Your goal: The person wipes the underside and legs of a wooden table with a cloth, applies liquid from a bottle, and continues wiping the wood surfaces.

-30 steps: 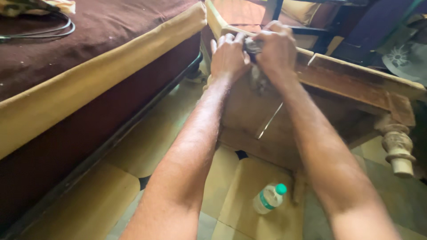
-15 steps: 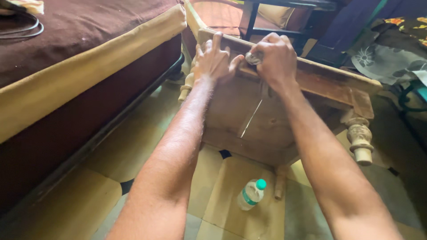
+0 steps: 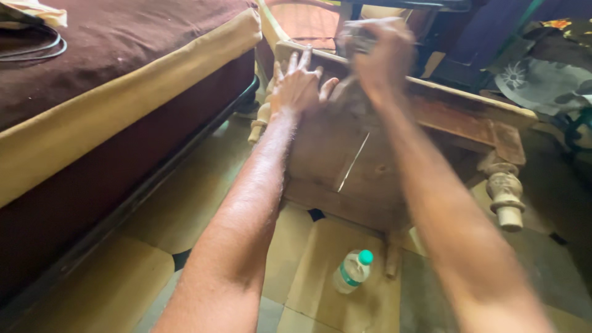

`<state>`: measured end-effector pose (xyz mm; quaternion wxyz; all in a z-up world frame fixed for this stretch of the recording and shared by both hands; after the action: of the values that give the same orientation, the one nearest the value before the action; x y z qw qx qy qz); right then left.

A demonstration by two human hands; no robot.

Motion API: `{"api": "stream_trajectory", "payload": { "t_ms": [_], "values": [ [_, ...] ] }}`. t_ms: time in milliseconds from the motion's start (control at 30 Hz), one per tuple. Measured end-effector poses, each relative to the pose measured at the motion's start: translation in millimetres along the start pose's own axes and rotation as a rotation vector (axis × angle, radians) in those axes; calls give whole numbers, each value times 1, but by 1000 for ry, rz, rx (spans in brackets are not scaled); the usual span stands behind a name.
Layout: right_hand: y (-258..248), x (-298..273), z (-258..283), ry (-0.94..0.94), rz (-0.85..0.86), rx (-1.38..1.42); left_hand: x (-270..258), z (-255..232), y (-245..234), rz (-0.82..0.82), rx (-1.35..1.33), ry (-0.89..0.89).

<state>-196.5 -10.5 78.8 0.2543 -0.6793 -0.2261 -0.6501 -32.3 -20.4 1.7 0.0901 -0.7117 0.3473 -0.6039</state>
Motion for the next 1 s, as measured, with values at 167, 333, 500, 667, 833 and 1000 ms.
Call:
{"api": "stream_trajectory", "payload": {
  "t_ms": [167,333,500,667,833,1000],
  "values": [
    [46,-11,29,72,239,-118,3,1,1,-7,81,37],
    [-23,-17,-28,-46,308,-186,-5,-2,-17,22,-26,-59],
    [-49,-20,-45,62,307,-184,-4,-1,-12,11,-30,-88],
    [37,-18,1,-96,252,-4,1,2,-2,-31,-14,-87],
    [85,-12,33,44,302,17,-2,11,4,-131,-13,-139],
    [28,-14,1,-10,333,-96,-5,8,-13,-114,-94,-127]
  ]
}}
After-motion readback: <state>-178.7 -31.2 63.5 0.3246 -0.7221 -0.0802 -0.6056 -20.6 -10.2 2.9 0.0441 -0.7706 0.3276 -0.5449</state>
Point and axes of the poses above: each hand's wrist, its own x-axis towards the middle knuckle, its own y-axis out of the palm, z = x × y, the point moved 2 cm from there along x, towards the middle knuckle, and after that the axes turned 12 degrees about -z, right-handed, at the moved point
